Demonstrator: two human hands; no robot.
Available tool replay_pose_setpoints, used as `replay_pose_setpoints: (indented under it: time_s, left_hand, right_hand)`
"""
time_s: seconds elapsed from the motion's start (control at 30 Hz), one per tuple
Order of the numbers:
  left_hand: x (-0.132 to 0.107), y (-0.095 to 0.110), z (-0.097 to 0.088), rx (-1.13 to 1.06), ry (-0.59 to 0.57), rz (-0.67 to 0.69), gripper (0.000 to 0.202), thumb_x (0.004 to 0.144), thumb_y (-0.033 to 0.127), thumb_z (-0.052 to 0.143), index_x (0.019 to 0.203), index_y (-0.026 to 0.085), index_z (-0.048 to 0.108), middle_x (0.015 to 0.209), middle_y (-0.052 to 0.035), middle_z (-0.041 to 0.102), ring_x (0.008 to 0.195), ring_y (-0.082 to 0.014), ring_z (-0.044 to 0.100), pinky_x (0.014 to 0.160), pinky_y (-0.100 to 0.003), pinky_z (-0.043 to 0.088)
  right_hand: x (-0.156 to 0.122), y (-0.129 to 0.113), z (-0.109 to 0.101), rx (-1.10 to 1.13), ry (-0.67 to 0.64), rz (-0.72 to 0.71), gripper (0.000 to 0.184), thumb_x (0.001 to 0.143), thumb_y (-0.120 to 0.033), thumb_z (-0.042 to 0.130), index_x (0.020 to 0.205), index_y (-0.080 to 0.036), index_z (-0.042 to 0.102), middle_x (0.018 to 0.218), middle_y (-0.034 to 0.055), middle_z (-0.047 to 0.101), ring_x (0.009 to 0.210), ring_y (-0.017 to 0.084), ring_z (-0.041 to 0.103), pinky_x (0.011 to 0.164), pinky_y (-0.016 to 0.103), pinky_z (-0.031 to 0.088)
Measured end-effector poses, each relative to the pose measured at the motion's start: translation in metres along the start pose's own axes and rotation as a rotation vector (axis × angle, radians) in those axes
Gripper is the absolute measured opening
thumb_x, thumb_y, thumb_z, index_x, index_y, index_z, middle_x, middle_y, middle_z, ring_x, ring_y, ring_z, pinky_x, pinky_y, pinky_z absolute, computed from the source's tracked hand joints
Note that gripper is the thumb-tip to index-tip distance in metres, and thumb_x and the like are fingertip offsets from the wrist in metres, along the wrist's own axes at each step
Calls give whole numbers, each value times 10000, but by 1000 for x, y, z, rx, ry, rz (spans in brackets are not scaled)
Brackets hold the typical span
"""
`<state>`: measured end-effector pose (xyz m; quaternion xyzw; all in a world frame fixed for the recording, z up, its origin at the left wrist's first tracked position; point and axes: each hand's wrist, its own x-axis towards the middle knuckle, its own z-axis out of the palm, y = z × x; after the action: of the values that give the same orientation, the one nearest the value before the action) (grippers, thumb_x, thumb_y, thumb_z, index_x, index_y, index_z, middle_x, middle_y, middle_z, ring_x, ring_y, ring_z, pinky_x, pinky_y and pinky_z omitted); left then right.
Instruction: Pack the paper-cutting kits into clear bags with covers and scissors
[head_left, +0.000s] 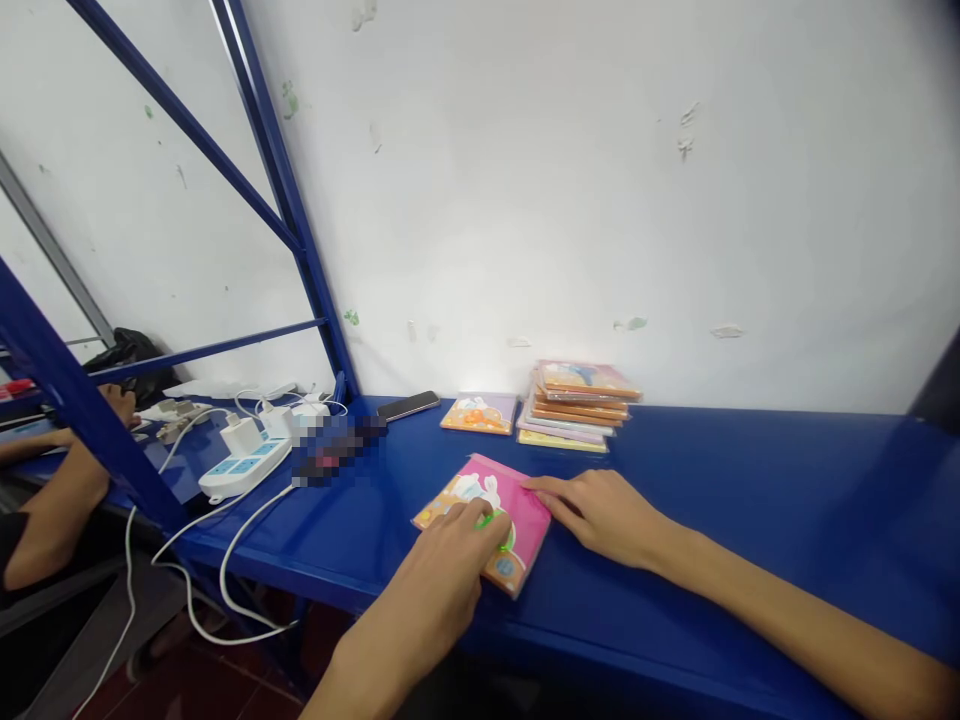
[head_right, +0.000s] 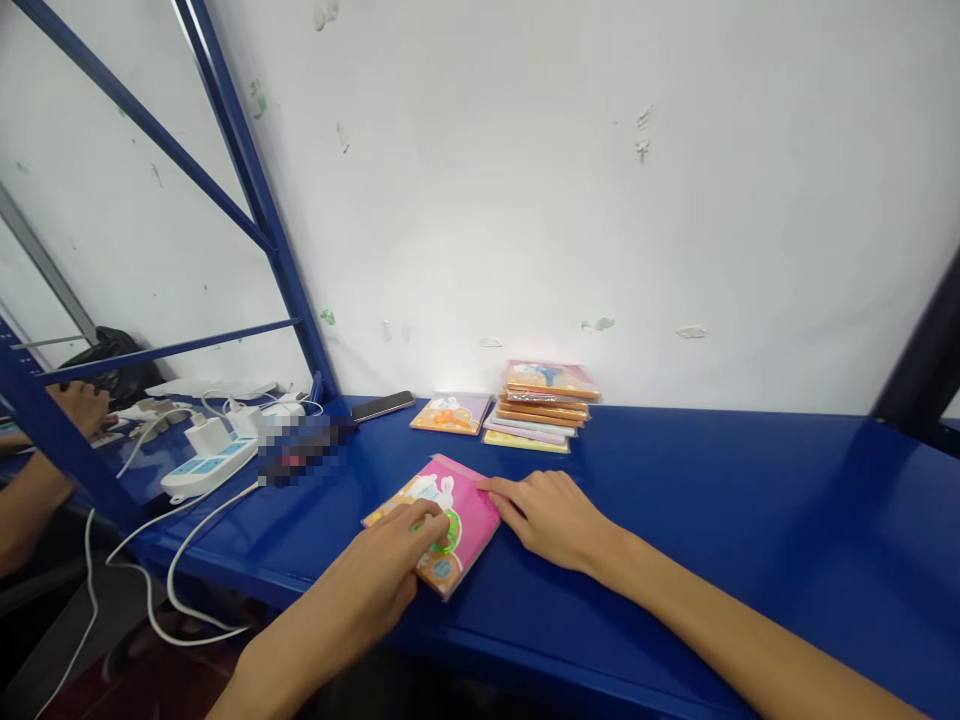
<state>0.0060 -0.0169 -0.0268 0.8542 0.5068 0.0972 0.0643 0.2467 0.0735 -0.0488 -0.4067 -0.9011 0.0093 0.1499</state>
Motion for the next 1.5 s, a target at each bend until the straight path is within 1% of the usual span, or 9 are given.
replay_pose_setpoints:
  time_s: [0.13, 0.4, 0.5, 0.63, 0.73, 0.87, 1.07, 1.37, 1.5]
  left_hand:
    - [3, -9, -4, -86, 42, 57, 592, 717, -81, 393, 1168, 253, 580, 1268, -72, 624, 1172, -247, 571, 987, -363, 456]
    - [4, -29, -7, -114, 135, 79, 557, 784, -32, 429, 1216, 250, 638, 1327, -81, 635, 1284, -259, 525, 1096, -393, 409]
    - [5, -21, -9, 24, 135, -94, 508, 808, 0, 460, 1218, 240, 642, 1316, -112, 618, 1223, -290, 546, 1015, -419, 451]
    - [5, -14, -8, 246, 140, -530, 364, 906, 247, 527, 1238, 138, 627, 1123, -207, 629, 1045, -390, 619, 822, -466, 500]
    - [6, -21, -6, 230, 114, -619, 315, 942, 339, 478, 1024, 114, 683, 1013, -225, 654, 982, -423, 651, 767, -480, 496]
    - [15, -35, -6, -65, 170, -463, 259, 904, 211, 430, 934, 162, 682, 992, -186, 687, 925, -351, 686, 784, -451, 498]
    - [27, -36, -6, -1252, 173, -512, 341, 909, 300, 486, 1216, 152, 489, 999, -163, 751, 826, -272, 757, 658, -342, 581]
    - [26, -42, -7, -1488, 183, -494, 433, 857, 134, 674, 1205, 140, 416, 962, -178, 761, 719, -255, 780, 543, -221, 579]
    - [23, -41, -14, -1548, 154, -455, 451, 854, 148, 688, 1224, 136, 429, 957, -163, 758, 694, -239, 775, 522, -197, 573]
  right_hand:
    - [3, 2, -3, -40, 13, 61, 415, 1041, -412, 386, 1341, -357, 669, 799, 52, 783, 728, 265, 725, 583, 294, 331]
    - [6, 11, -2, -53, 83, 107, 368, 1006, -244, 412, 1316, -251, 611, 1074, 88, 779, 917, 274, 738, 647, 298, 394]
    - [6, 18, 0, -38, 57, 117, 349, 977, -189, 425, 1228, -262, 655, 1060, 78, 766, 919, 266, 729, 644, 292, 381]
    - [6, 18, 3, 2, 46, 162, 326, 927, -157, 445, 1104, -264, 697, 989, 70, 742, 868, 258, 703, 629, 289, 348]
    - [7, 14, 3, 106, 33, 208, 286, 889, -169, 484, 1053, -267, 697, 883, 47, 718, 779, 228, 662, 609, 282, 323]
    - [8, 14, 3, 222, 28, 215, 218, 886, -220, 508, 960, -254, 710, 740, 20, 665, 683, 197, 597, 582, 281, 304]
    - [7, 19, 3, 291, 51, 164, 221, 831, -186, 526, 896, -239, 730, 661, -5, 613, 607, 167, 533, 578, 284, 304]
    - [14, 19, -1, 687, -27, 272, 247, 891, -322, 531, 812, -210, 736, 717, 22, 668, 670, 171, 574, 598, 278, 347]
    - [16, 19, -4, 1112, -152, 436, 419, 899, -522, 523, 629, -201, 521, 524, -45, 411, 422, 85, 291, 435, 252, 179]
